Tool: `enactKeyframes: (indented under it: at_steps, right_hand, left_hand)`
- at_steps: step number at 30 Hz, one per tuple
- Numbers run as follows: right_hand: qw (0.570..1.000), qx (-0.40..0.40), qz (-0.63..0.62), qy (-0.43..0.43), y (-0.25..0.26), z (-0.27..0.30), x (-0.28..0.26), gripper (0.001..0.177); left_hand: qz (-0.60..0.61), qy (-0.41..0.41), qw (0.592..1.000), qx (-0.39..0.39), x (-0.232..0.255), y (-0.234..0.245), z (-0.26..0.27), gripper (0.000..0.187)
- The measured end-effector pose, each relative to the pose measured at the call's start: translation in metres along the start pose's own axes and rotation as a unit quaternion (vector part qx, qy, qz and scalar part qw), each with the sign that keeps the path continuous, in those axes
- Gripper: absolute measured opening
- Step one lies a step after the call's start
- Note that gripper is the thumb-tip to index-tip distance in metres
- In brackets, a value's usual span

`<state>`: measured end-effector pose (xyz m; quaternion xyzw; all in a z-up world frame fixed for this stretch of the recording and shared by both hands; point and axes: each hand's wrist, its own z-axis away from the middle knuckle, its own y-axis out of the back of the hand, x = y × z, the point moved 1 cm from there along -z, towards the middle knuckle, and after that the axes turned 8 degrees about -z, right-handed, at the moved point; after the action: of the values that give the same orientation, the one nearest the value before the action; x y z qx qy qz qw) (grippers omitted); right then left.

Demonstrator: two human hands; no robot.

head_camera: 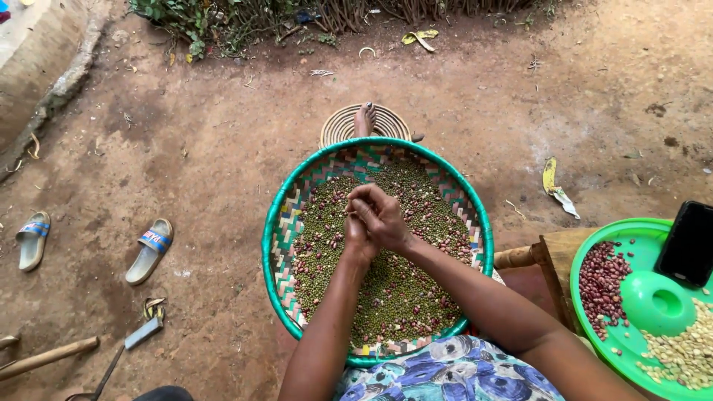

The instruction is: The person sits with a large woven basket on their lap, sorting through a mixture of green and pink legumes by hand. They pick out individual items and transfer them into a green plastic bowl placed on a wooden stool to the right.

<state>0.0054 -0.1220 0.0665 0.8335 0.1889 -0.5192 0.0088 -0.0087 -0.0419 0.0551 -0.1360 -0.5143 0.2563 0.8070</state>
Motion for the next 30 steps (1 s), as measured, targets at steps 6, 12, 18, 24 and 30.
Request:
enactKeyframes:
  at_steps: [6,12,18,24,30]
  right_hand:
    - [0.850,-0.026,0.512,0.120,0.061,-0.017,0.042,0.014]
    - [0.723,-0.185,0.628,-0.219,0.049,0.009,0.030,0.060]
    - [0.885,-0.245,0.373,-0.134,0.030,0.006,-0.007,0.022]
    - [0.913,-0.111,0.391,0.014,0.066,-0.013,0.045,0.012]
    - [0.924,-0.147,0.350,0.050,0.046,-0.002,0.068,0.021]
  left_hand:
    - [0.098,-0.037,0.994,-0.016,-0.020,0.052,-0.054,0.032]
    - [0.146,-0.153,0.977,0.035,0.001,0.080,-0.065,0.025]
    - [0.154,-0.210,0.958,0.123,-0.010,0.103,-0.087,0.021]
    - [0.091,-0.241,0.959,0.121,0.017,0.072,-0.051,0.027]
    - [-0.369,-0.281,0.860,0.212,0.042,0.066,-0.032,0.013]
